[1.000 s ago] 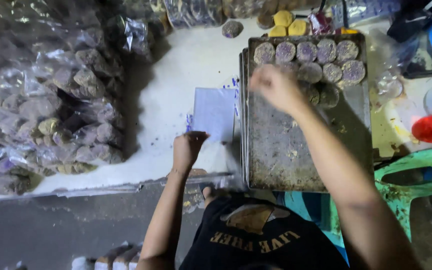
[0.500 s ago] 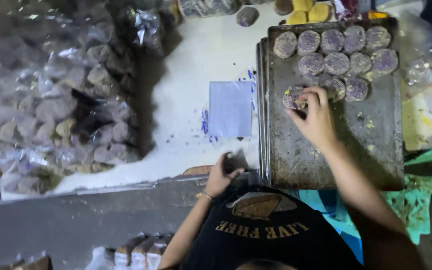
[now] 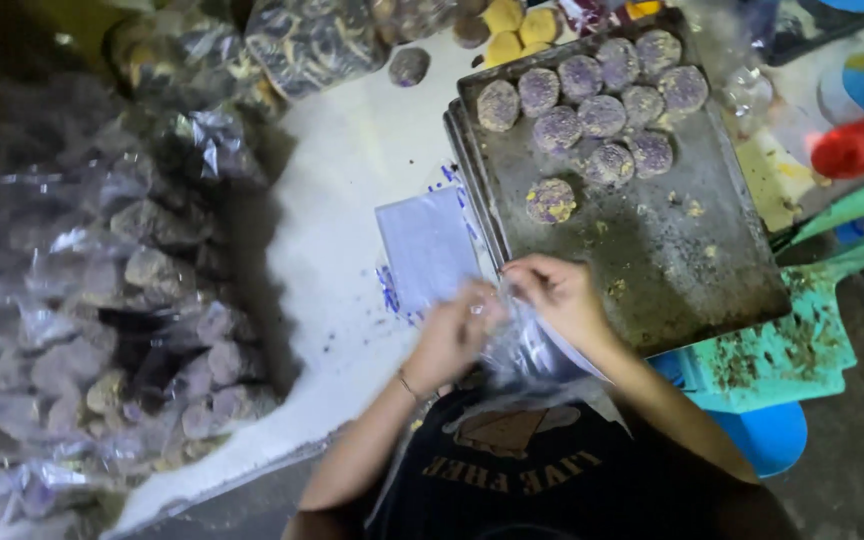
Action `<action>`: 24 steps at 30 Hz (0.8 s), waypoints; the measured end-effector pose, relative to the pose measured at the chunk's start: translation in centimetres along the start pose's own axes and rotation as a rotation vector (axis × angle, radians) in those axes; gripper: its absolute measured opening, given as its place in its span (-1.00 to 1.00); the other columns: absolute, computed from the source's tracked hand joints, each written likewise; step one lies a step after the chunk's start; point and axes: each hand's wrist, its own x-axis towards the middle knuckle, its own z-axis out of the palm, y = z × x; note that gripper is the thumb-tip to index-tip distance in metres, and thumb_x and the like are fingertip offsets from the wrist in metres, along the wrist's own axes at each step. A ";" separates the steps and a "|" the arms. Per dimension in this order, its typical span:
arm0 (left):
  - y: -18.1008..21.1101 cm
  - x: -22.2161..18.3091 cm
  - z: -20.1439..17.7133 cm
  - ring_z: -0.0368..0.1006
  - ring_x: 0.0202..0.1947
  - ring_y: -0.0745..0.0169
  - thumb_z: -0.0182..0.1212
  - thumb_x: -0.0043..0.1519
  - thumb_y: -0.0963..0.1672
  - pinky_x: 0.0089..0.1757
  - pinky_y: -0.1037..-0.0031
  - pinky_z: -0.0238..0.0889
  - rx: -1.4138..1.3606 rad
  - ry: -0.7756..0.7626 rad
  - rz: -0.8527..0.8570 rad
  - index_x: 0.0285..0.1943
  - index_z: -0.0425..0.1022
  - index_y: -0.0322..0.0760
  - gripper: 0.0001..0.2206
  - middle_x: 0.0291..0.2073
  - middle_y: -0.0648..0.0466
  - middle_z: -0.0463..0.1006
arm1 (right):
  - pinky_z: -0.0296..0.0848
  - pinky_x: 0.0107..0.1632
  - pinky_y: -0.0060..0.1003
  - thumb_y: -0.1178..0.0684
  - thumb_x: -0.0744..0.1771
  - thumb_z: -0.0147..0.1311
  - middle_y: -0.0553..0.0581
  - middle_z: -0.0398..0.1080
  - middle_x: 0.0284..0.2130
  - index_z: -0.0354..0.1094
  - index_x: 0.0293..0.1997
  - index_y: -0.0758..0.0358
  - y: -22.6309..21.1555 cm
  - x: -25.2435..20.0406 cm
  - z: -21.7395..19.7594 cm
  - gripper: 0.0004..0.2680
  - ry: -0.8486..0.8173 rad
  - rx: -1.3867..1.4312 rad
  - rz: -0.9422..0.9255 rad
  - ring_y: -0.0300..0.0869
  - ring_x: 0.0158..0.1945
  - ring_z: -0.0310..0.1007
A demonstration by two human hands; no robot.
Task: The person repeatedly picks round purple food items from a metal tray and places them into small clear plastic bags. The person then sets the filled bags aside on the table. The person occasionally moves the tray to access more items.
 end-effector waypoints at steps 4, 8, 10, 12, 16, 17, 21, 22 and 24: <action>-4.0 -2.5 1.5 0.60 -0.19 0.09 0.34 0.15 -0.10 -0.01 0.31 0.36 -0.555 -0.225 0.022 -0.18 0.57 -0.12 -0.87 -0.37 0.11 0.66 | 0.51 -0.15 -0.28 0.30 0.30 0.08 0.12 0.60 -0.43 0.59 -0.27 0.17 0.6 0.1 -3.1 -0.85 0.101 0.018 -0.046 -0.19 -0.39 0.57; -5.4 0.1 -1.5 0.64 -0.30 0.02 0.28 0.24 -0.17 -0.21 0.33 0.45 0.192 0.149 -0.064 -0.09 0.70 -0.18 -0.87 -0.24 0.01 0.72 | 0.53 0.00 0.14 0.29 0.25 0.13 0.35 0.63 -0.27 0.62 -0.22 0.27 -4.8 -0.1 -4.5 -0.85 -0.421 -0.232 -0.019 0.21 -0.16 0.64; -4.0 -0.2 -2.0 0.63 -0.28 -0.05 0.23 0.18 -0.22 -0.21 0.32 0.46 0.108 0.149 -0.088 -0.11 0.71 -0.18 -0.82 -0.24 0.00 0.73 | 0.44 0.10 0.19 0.24 0.26 0.18 0.40 0.55 -0.16 0.53 -0.06 0.25 2.1 5.0 -7.5 -0.81 -0.122 -0.528 -0.157 0.27 -0.01 0.54; -3.6 -0.9 -1.7 0.63 -0.26 -0.13 0.19 0.13 -0.28 -0.22 0.30 0.46 0.020 0.161 -0.118 -0.13 0.72 -0.17 -0.75 -0.23 -0.01 0.73 | 0.34 0.20 0.24 0.19 0.27 0.24 0.44 0.47 -0.05 0.44 0.11 0.23 7.9 9.1 -10.3 -0.71 0.178 -0.810 -0.311 0.33 0.14 0.45; -3.6 -2.5 -1.0 0.63 -0.19 -0.15 0.16 0.05 -0.29 -0.16 0.22 0.47 0.042 0.137 -0.185 -0.08 0.72 -0.16 -0.67 -0.20 -0.01 0.73 | 0.11 0.33 0.03 0.09 0.26 0.28 0.15 0.46 -0.02 0.38 0.19 0.17 9.6 12.4 -13.1 -0.63 0.266 -0.363 -0.233 0.00 0.22 0.34; -3.3 -3.0 -0.9 0.61 -0.14 -0.23 0.14 0.04 -0.30 -0.12 0.14 0.46 -0.005 0.141 -0.236 -0.06 0.71 -0.19 -0.65 -0.18 -0.06 0.72 | 0.45 0.18 -0.09 0.26 0.35 0.16 0.20 0.37 -0.01 0.34 0.22 0.26 8.2 12.0 -13.3 -0.71 0.308 0.173 -0.113 -0.04 0.08 0.37; -1.7 -4.5 -0.7 0.59 -0.09 -0.24 0.17 0.01 -0.30 -0.11 0.11 0.44 0.000 0.224 -0.340 -0.01 0.69 -0.20 -0.61 -0.13 -0.07 0.72 | 0.37 0.13 -0.17 0.13 0.30 0.41 0.17 0.51 -0.12 0.47 0.10 0.12 10.2 10.4 -15.7 -0.72 0.396 -0.266 -0.252 -0.06 0.04 0.49; -1.6 -4.8 -0.4 0.60 -0.08 -0.20 0.15 0.03 -0.32 -0.09 0.17 0.44 0.006 0.230 -0.360 0.01 0.69 -0.19 -0.60 -0.12 -0.05 0.72 | 0.50 -0.03 -0.05 0.04 0.26 0.43 0.15 0.43 0.00 0.46 0.07 0.10 12.2 10.7 -15.6 -0.69 0.430 -0.623 -0.289 0.03 -0.04 0.53; -0.8 -5.6 0.1 0.61 -0.08 -0.16 0.14 0.05 -0.34 -0.08 0.23 0.44 0.016 0.238 -0.388 0.03 0.69 -0.19 -0.59 -0.11 -0.03 0.72 | 0.63 -0.19 0.07 -0.06 0.22 0.46 0.13 0.34 0.12 0.45 0.05 0.08 13.3 10.5 -15.8 -0.65 0.451 -0.974 -0.326 0.13 -0.11 0.58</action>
